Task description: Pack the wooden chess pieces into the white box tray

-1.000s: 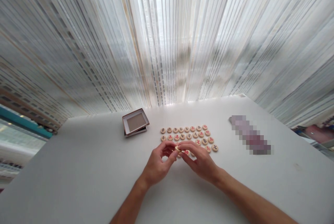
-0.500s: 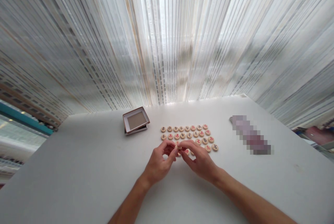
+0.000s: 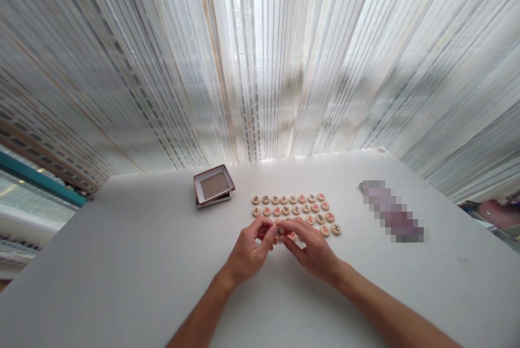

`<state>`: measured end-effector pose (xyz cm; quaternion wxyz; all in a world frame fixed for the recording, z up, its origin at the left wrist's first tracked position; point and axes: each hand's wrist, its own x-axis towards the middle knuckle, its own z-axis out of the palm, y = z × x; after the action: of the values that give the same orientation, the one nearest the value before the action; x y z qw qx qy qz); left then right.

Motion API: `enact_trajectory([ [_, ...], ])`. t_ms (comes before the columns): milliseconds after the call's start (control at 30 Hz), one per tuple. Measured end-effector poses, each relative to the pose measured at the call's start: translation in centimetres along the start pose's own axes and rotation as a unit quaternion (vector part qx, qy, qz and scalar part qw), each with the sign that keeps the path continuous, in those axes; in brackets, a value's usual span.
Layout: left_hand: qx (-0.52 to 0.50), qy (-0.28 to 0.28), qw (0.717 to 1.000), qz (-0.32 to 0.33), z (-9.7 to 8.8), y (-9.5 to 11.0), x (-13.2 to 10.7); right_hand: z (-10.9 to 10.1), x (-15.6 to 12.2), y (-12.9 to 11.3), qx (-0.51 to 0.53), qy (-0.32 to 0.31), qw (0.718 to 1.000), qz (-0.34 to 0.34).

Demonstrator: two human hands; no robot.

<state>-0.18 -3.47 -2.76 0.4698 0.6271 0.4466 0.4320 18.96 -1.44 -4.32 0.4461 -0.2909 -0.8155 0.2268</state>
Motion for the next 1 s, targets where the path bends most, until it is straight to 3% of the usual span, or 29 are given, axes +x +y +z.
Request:
enact_trajectory([
  [500, 0.018, -0.063, 0.998, 0.005, -0.1, 0.6, -0.2, -0.3, 0.2, -0.5, 0.03, 0.042, 0.999, -0.014],
  [767, 0.049, -0.034, 0.998, 0.003, -0.2, 0.7, -0.1, 0.0, 0.4, -0.4, 0.018, 0.044, 0.999, -0.027],
  [1000, -0.058, -0.017, 0.997, -0.037, 0.0, -0.3, 0.2, 0.1, 0.2, 0.1, 0.011, 0.029, 0.999, -0.024],
])
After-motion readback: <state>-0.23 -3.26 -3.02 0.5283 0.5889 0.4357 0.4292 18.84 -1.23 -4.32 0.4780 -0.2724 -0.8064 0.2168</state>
